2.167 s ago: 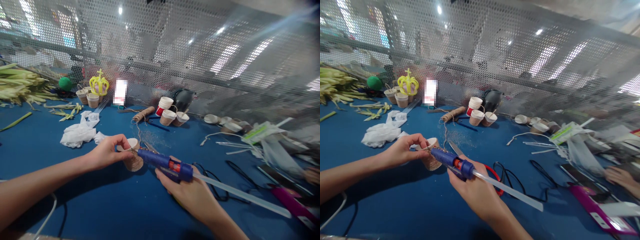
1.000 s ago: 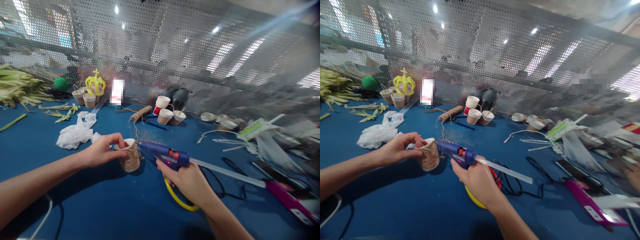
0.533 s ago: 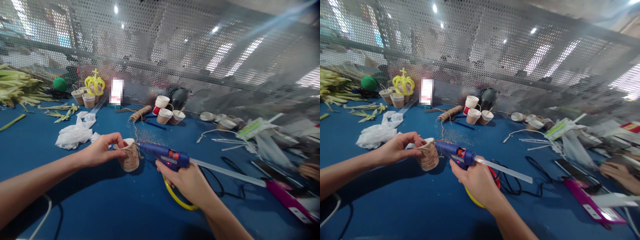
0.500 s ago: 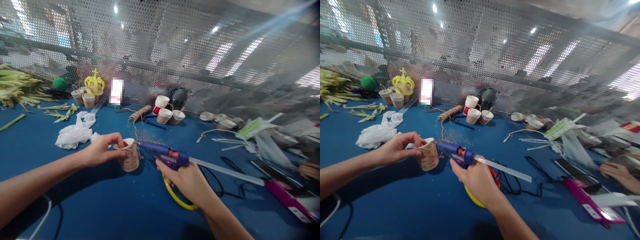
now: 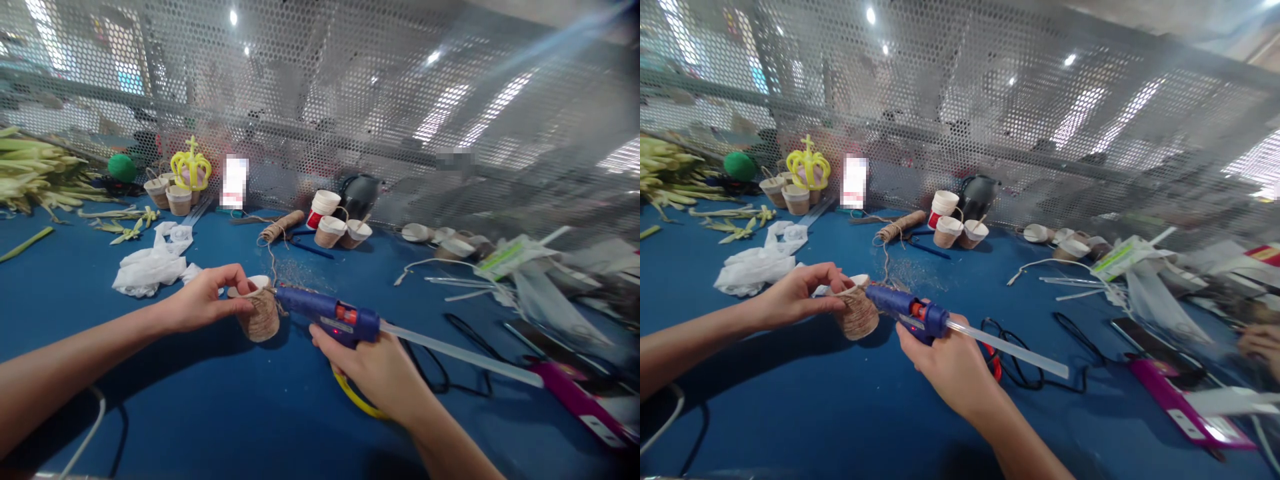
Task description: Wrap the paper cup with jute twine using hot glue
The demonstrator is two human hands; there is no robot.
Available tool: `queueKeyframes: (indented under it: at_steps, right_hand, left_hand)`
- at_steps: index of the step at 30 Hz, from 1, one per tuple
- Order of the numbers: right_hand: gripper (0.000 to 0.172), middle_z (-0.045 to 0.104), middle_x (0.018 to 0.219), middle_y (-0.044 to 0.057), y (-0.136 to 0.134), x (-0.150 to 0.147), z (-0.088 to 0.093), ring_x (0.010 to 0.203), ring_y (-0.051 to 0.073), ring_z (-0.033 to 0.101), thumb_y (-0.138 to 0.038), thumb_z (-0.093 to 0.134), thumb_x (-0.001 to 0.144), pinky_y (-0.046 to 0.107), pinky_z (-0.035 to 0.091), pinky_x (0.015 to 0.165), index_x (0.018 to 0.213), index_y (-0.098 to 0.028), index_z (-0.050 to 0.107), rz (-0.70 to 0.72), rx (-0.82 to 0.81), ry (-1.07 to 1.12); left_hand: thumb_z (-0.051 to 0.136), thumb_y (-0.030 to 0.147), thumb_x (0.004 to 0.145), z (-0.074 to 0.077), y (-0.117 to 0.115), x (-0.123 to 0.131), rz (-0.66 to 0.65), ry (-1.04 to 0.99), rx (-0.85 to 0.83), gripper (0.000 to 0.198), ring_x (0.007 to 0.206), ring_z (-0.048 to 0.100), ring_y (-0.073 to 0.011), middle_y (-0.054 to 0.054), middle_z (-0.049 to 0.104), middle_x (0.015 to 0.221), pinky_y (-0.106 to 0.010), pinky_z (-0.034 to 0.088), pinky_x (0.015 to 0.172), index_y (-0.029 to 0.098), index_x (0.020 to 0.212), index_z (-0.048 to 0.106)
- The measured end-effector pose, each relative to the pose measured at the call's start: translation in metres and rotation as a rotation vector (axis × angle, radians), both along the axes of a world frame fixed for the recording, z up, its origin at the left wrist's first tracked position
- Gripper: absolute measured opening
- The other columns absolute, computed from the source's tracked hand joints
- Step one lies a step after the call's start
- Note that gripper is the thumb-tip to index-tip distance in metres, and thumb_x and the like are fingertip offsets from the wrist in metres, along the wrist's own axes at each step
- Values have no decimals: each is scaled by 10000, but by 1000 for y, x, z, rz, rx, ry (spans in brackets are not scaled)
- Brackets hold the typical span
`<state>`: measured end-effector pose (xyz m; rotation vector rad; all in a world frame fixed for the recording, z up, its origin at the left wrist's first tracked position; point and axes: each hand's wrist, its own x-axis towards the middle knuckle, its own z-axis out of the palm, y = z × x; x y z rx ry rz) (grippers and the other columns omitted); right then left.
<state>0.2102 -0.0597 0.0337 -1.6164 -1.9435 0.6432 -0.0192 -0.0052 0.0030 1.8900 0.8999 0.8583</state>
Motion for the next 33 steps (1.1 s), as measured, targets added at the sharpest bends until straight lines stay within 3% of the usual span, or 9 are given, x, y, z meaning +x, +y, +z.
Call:
queueKeyframes:
  at_steps: [8, 22, 33]
  right_hand:
    - [166, 547, 454, -16, 0, -5, 6, 376, 124, 494, -290, 497, 713, 238, 412, 380, 582, -197, 539, 44, 73, -13]
    - [157, 498, 465, -45, -3, -8, 0, 387, 96, 468, -255, 506, 733, 208, 384, 383, 590, -201, 469, 97, 28, 70]
    - [216, 524, 412, -22, 0, -2, -2, 358, 122, 502, -332, 509, 726, 235, 413, 384, 564, -190, 526, 31, -26, 5]
  left_hand:
    - [597, 290, 731, 1, -1, 1, 7, -1, -16, 198, 919, 560, -177, -32, 617, 841, -279, 450, 740, 157, 714, 452]
    - [619, 260, 706, 4, -2, 3, 30, -11, -22, 206, 885, 578, -177, -68, 622, 884, -293, 463, 731, 147, 716, 448]
    - [619, 261, 706, 2, 0, 2, 0, -32, -22, 224, 848, 571, -163, -76, 609, 904, -300, 461, 729, 148, 732, 427]
